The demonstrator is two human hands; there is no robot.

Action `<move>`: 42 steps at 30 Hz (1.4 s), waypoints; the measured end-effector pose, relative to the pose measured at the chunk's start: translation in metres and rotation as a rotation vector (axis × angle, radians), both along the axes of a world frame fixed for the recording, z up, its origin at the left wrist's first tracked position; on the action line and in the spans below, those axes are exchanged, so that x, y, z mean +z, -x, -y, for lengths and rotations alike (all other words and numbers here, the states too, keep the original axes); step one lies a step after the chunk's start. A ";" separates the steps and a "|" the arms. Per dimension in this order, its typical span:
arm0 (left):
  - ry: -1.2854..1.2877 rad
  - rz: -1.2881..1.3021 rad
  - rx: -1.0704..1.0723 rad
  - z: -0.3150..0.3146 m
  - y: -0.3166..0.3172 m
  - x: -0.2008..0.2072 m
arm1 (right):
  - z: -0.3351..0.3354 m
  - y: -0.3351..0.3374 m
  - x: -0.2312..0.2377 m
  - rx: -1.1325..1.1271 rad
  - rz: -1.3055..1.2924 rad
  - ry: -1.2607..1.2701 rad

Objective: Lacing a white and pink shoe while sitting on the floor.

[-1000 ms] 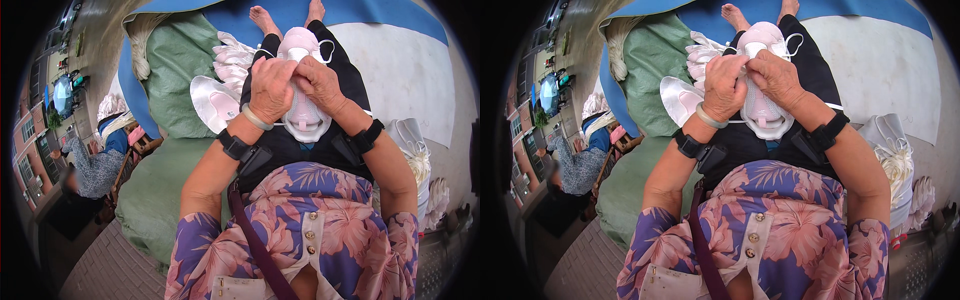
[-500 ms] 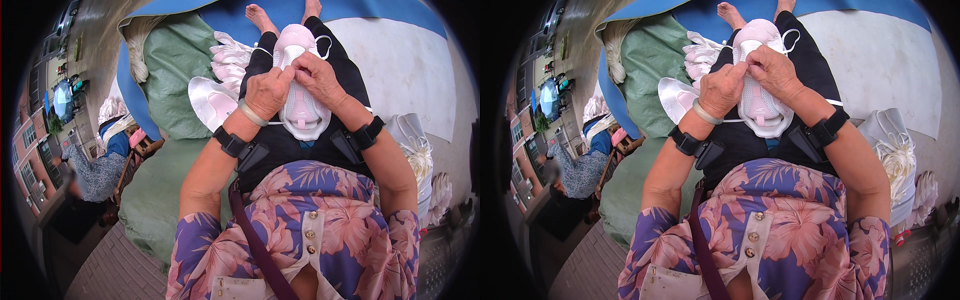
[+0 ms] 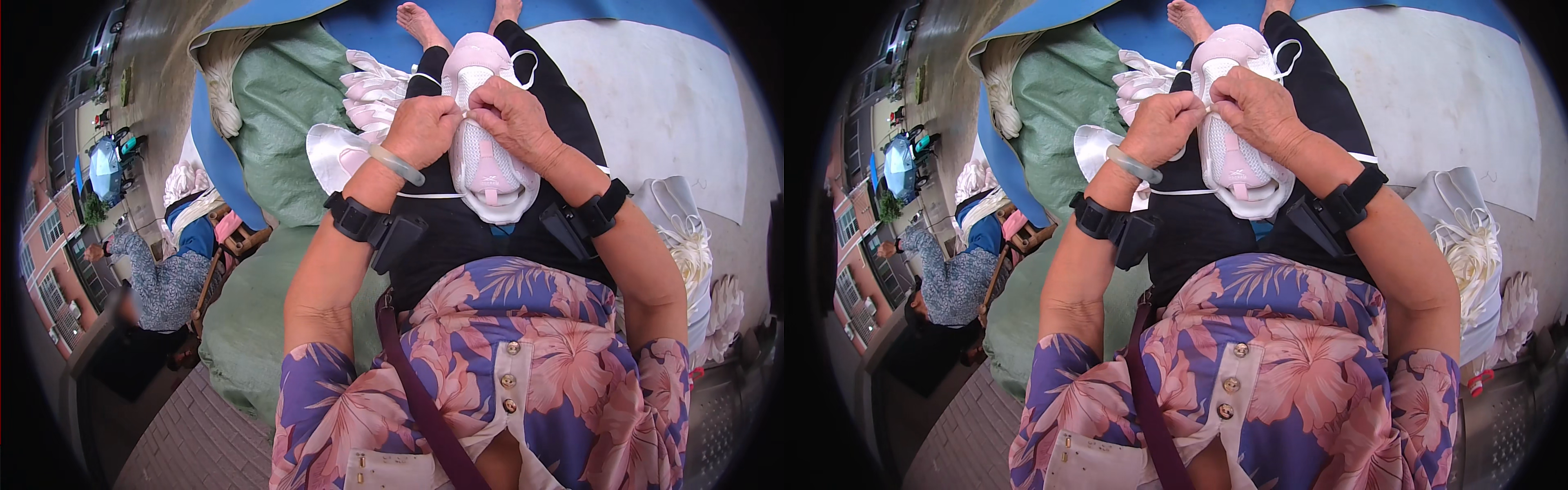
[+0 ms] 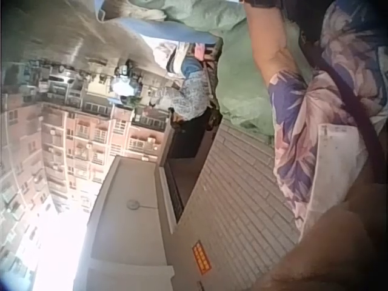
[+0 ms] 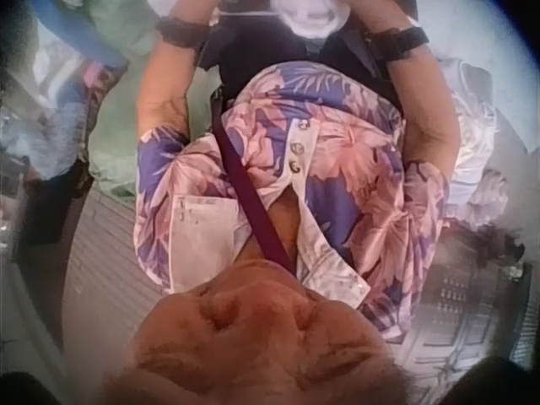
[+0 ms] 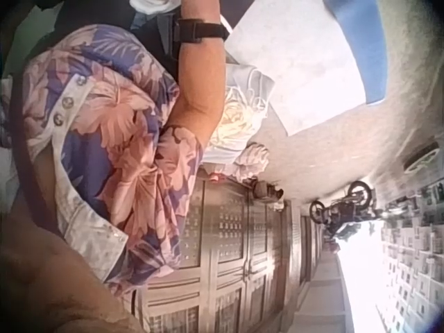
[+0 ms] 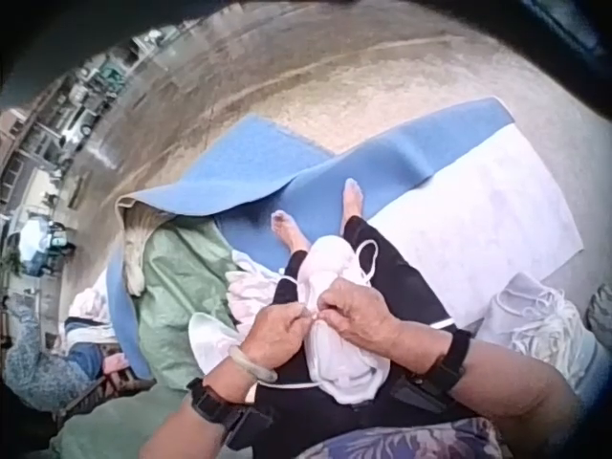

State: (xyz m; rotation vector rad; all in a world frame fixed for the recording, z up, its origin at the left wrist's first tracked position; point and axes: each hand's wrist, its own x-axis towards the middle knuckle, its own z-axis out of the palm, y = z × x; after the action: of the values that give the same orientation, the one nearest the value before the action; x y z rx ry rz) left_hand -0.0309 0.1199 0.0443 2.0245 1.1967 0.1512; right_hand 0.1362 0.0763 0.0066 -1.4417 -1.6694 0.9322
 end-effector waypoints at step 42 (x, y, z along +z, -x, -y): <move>0.989 0.323 0.108 -0.042 0.020 -0.019 | 0.146 -0.150 0.084 -0.045 0.665 -0.448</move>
State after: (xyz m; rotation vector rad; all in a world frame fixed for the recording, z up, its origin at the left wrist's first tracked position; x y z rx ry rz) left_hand -0.0505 0.1618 0.0257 1.0251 0.9017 -0.0607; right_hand 0.2860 -0.0692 0.0902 -1.5421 -2.1233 0.0068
